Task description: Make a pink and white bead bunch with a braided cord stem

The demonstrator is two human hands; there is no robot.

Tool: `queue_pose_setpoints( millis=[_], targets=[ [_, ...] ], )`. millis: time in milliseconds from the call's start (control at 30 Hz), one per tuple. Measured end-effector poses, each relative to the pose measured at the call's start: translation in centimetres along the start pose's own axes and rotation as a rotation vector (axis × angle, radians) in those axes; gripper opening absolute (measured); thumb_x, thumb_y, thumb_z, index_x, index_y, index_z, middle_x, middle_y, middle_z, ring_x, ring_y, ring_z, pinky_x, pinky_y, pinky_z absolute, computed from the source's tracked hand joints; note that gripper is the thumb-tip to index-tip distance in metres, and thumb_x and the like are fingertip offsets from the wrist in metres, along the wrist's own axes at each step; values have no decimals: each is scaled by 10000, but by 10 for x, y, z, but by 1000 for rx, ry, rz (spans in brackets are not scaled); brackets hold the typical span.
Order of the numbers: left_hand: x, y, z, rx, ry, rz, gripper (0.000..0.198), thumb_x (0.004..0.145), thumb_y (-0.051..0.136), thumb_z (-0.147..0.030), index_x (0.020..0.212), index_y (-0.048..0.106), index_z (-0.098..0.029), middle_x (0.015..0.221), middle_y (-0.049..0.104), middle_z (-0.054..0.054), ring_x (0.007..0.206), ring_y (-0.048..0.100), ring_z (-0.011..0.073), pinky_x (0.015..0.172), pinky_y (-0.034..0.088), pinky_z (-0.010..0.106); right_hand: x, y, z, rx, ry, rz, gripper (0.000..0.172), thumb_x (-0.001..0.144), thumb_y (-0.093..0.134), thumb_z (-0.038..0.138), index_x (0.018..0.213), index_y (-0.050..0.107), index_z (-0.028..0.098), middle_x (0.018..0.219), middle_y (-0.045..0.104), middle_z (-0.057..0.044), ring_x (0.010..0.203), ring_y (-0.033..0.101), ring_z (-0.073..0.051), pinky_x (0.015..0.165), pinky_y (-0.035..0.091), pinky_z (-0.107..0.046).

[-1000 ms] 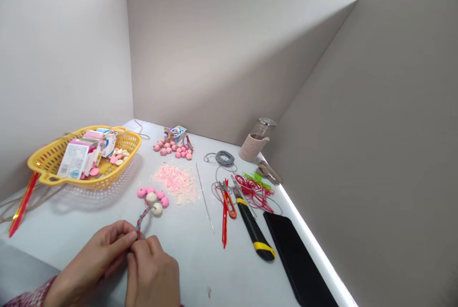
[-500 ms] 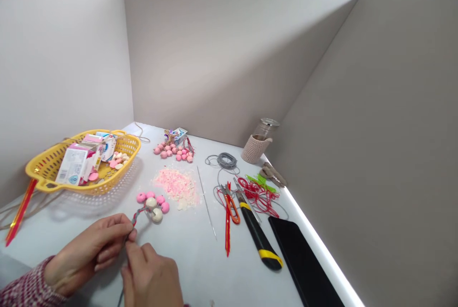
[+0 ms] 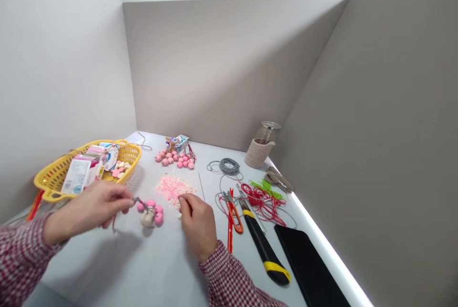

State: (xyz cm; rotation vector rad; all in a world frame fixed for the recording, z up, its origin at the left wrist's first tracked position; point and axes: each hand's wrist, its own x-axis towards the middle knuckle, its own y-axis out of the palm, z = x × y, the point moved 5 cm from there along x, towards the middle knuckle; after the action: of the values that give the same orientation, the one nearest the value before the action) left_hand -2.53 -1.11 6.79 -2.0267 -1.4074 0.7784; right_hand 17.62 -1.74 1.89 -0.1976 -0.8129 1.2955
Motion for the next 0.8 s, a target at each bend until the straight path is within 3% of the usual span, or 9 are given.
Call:
queue_pose_setpoints(
  millis=[100,167,333,467,600,733,800],
  targets=[
    [10,-28,-35,132,143,-42,228,721,483,-355,642,600,-175,515,552,-43,384,498,90,420,349,182,-2,0,-13,-19,4,-36,253,840,428,269,763,642,158,612,638,-34,569,592,-159,555,416,-237],
    [15,-38,-53,215,218,14,208,711,494,-330,611,599,-181,505,540,-45,406,503,92,432,345,179,-2,-2,-15,-20,-2,-52,260,841,420,272,761,640,157,621,644,-41,578,596,-164,555,420,-239],
    [16,-56,-76,344,239,31,193,710,491,-326,616,592,-192,504,541,-49,434,528,102,452,350,179,-1,-7,-9,48,-26,-58,255,838,427,276,751,639,164,638,652,-48,600,608,-170,544,429,-238],
    [16,-55,-89,436,291,76,219,726,468,-310,604,597,-183,474,525,-47,437,492,93,455,326,180,7,-16,5,142,-17,-63,240,837,441,279,785,645,164,626,638,-36,543,589,-152,512,428,-235],
    [21,-49,-100,545,390,16,216,722,466,-263,619,633,-174,481,512,-45,458,450,87,471,302,184,25,-22,36,252,-70,-16,206,828,469,276,860,647,177,663,628,-21,481,539,-114,481,420,-226],
    [26,-40,-101,605,420,-15,184,689,480,-211,615,643,-168,508,548,-28,491,502,98,480,299,188,37,-10,64,322,-133,108,218,761,556,217,963,633,188,873,639,-40,533,552,-94,507,437,-228],
    [27,-36,-94,586,382,-12,170,676,478,-197,616,634,-171,461,527,-37,445,507,97,462,301,185,38,0,67,377,-108,163,200,742,564,181,931,630,179,868,632,-34,536,556,-85,507,434,-222]
  ],
)
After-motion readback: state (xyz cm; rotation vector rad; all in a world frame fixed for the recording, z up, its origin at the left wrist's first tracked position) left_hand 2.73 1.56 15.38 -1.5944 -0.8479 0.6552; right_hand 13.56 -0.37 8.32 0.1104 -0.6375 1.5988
